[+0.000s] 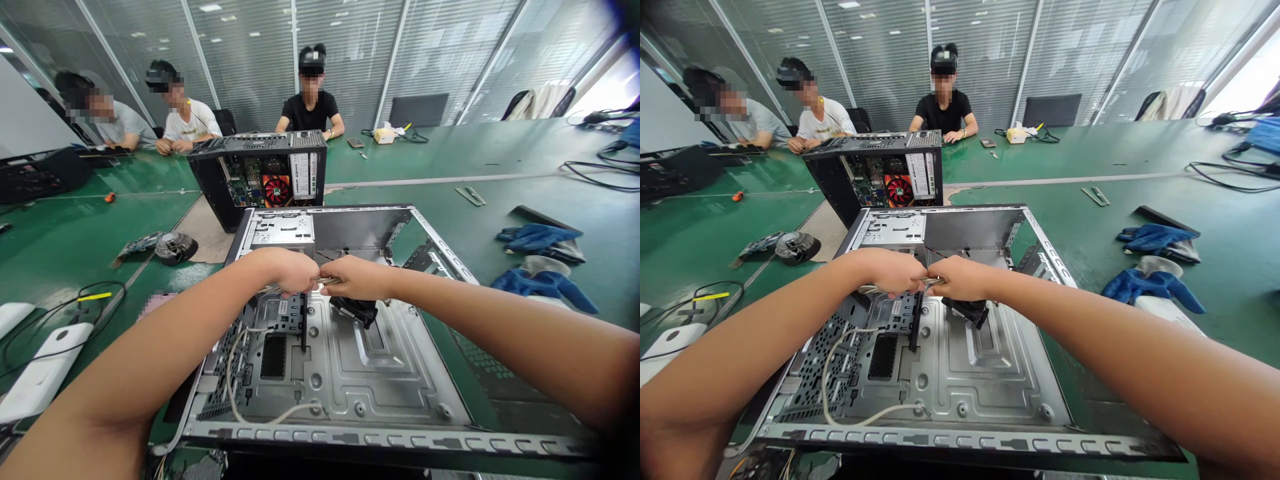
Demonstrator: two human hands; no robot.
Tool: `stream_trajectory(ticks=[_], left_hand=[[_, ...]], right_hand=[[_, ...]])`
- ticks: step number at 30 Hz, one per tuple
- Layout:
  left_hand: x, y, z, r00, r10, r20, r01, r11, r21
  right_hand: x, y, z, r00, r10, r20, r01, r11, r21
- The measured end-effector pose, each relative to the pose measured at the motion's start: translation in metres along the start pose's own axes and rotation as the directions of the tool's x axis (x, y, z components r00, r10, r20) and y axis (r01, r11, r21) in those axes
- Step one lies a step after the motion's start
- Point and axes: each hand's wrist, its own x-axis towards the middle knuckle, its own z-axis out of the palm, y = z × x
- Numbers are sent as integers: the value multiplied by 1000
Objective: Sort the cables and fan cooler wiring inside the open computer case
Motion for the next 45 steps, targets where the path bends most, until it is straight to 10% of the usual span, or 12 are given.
stream_trajectory(ticks=[45], left_hand=[[-8,11,-4,998,-51,-36,51,999,18]], right_hand=[[-1,-2,-2,997,25,75,-39,979,198]])
